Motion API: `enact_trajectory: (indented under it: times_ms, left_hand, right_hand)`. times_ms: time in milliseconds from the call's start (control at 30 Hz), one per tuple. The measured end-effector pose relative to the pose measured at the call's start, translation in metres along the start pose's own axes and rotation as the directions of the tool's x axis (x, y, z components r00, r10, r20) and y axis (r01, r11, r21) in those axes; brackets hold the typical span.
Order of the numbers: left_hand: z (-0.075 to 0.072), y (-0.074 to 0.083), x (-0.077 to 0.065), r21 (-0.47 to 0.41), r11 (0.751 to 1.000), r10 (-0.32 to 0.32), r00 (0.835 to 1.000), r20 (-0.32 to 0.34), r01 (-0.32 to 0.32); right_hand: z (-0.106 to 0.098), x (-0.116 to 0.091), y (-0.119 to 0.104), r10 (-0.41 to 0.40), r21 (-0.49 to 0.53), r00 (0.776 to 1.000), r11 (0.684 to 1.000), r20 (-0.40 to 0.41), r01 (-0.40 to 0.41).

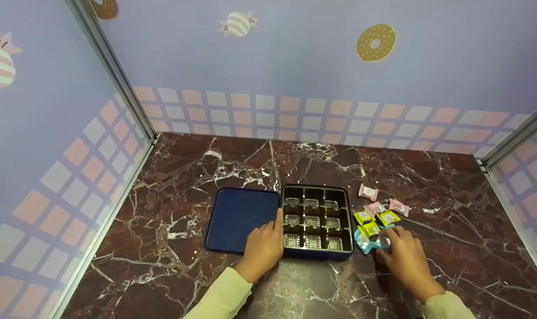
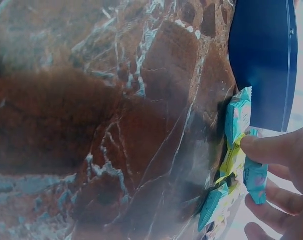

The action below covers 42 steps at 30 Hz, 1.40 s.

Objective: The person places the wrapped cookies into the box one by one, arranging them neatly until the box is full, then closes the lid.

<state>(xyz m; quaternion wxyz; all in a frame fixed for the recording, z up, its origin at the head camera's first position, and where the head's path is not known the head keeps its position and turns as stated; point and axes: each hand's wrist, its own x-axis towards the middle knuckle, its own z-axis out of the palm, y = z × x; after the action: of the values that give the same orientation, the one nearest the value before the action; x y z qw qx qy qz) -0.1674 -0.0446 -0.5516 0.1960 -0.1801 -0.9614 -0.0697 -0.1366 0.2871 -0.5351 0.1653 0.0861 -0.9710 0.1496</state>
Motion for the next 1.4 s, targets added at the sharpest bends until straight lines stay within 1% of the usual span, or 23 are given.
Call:
enact_trajectory:
  times_ms: [167, 267, 400, 700, 800, 1033, 1400]
  left_hand:
    - [0.000, -0.001, 0.000, -0.006, 1.000, 0.000, 1.000, 0.013, 0.000]
    - [-0.001, -0.001, 0.001, -0.018, 1.000, -0.008, 0.999, 0.036, 0.008]
    - [-0.002, 0.001, 0.000, -0.041, 0.999, -0.016, 0.997, 0.072, 0.019]
    - [-0.002, 0.000, 0.003, -0.045, 0.999, -0.023, 0.996, 0.086, 0.027]
    - [-0.002, 0.001, 0.002, -0.042, 0.999, -0.026, 0.997, 0.078, 0.029]
    - [0.002, 0.002, -0.002, -0.020, 1.000, -0.019, 0.999, 0.049, 0.020]
    - [0.000, 0.002, 0.000, -0.021, 1.000, -0.023, 0.999, 0.049, 0.024]
  right_hand:
    - [0.001, 0.003, -0.001, -0.008, 0.026, 0.999, 1.000, -0.042, 0.009]
    - [0.000, 0.006, -0.002, -0.016, 0.042, 0.998, 0.999, -0.061, 0.018]
    - [0.000, 0.006, -0.003, -0.014, 0.069, 0.998, 0.997, -0.060, 0.019]
    - [-0.001, 0.016, -0.006, -0.028, 0.104, 0.997, 0.994, -0.078, 0.036]
    - [0.000, 0.017, -0.008, -0.027, 0.120, 0.997, 0.992, -0.076, 0.036]
    - [0.003, 0.018, -0.011, -0.017, 0.172, 0.999, 0.985, -0.040, 0.024]
    - [0.004, 0.024, -0.015, -0.048, 0.181, 0.996, 0.982, -0.078, 0.061]
